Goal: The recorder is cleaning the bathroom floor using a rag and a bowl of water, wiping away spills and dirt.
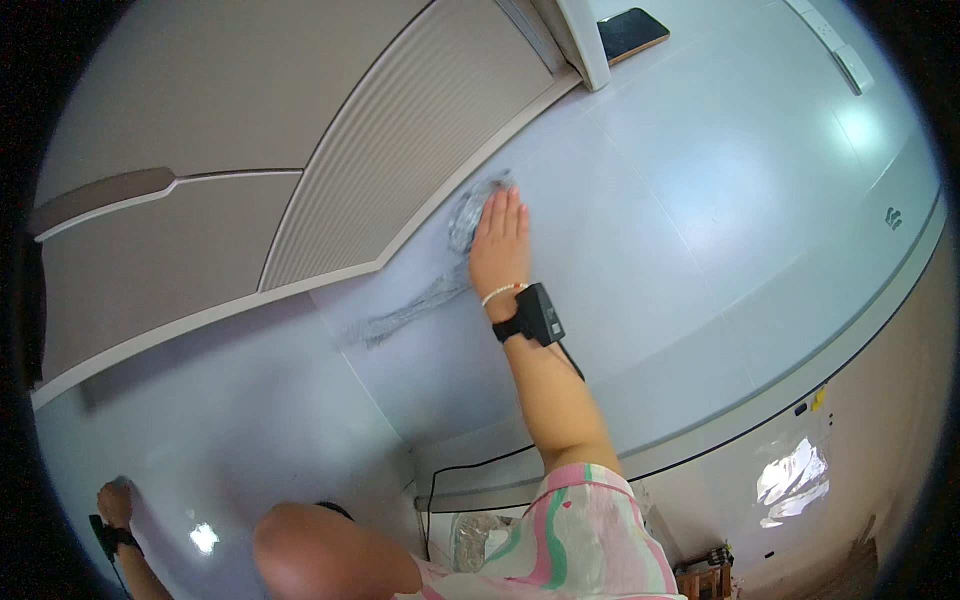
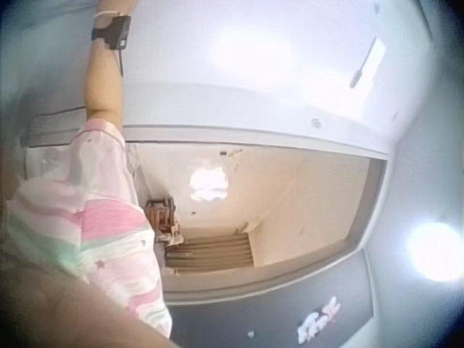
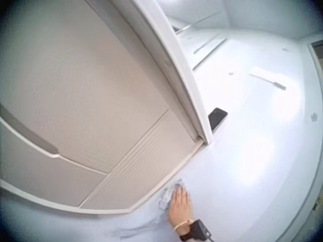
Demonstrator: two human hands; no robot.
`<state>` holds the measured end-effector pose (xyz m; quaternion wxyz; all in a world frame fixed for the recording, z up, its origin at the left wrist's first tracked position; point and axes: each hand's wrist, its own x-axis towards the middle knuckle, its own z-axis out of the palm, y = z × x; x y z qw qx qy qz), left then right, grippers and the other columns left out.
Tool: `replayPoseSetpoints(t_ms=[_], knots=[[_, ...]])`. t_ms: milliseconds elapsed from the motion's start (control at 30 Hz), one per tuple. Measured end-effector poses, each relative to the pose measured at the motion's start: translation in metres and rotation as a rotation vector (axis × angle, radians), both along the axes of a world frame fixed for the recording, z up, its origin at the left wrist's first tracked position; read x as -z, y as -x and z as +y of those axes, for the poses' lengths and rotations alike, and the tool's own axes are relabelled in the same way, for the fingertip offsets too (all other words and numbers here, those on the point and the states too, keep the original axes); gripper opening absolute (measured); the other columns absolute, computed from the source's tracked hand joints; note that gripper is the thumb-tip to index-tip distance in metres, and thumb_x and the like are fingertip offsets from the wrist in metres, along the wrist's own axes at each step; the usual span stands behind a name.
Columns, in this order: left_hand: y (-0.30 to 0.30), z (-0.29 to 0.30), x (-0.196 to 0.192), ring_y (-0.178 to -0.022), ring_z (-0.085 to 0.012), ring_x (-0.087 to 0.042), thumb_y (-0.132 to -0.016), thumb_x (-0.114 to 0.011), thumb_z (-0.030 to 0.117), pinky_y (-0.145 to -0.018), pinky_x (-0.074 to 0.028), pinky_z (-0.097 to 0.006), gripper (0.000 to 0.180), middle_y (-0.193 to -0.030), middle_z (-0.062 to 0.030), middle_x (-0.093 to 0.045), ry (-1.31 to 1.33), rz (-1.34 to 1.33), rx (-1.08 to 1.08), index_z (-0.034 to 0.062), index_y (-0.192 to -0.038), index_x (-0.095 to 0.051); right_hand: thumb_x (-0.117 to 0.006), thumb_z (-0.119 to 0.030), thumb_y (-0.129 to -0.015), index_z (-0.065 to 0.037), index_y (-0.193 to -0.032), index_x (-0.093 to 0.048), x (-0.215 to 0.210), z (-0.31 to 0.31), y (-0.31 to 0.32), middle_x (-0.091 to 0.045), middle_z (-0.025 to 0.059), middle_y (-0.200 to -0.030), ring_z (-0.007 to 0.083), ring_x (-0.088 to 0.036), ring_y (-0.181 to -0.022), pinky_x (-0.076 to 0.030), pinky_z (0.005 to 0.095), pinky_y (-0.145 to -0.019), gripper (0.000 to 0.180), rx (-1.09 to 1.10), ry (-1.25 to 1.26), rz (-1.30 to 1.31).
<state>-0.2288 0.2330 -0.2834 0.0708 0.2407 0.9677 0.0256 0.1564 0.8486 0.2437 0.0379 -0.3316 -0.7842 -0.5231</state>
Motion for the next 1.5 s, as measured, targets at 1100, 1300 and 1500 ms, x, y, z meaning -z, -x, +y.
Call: replayPoseSetpoints(t_ms=[1100,1300,1500], knots=[[-0.057,0.138,-0.174,-0.095,-0.0364,-0.068,-0.091,-0.061,0.044,-0.082,-0.054,-0.049,0.039,-0.096,-0.0174,-0.071,-0.263,-0.271,0.046,0.0073,-0.095,-0.073,-0.049,-0.006,-0.089,0.004,-0.119,-0.066,0.219,0.012,-0.076,-0.069,0.0193,-0.107,0.0306,-0.065,-0.093,-0.05,0.0402,-0.087,0.035,-0.06,1.108,0.278],[-0.09,0.116,-0.199,-0.098,-0.0363,-0.068,-0.093,-0.058,0.047,-0.087,-0.054,-0.049,0.046,-0.105,-0.0166,-0.072,-0.436,-0.423,-0.086,0.0091,-0.116,-0.071,-0.044,-0.007,-0.092,0.007,-0.129,-0.057,0.209,-0.043,0.062,-0.064,0.0095,-0.122,0.0191,-0.059,-0.109,-0.044,0.0324,-0.099,0.041,-0.28,2.05,0.877],[-0.075,0.068,-0.193,-0.095,-0.0402,-0.068,-0.089,-0.062,0.046,-0.083,-0.053,-0.05,0.047,-0.097,-0.0218,-0.072,-0.509,-0.456,-0.219,0.0014,-0.094,-0.074,-0.045,-0.001,-0.087,0.006,-0.122,-0.061,0.184,-0.192,0.211,-0.066,0.0059,-0.108,0.0126,-0.06,-0.094,-0.046,0.0245,-0.083,0.039,-0.477,2.505,0.416]])
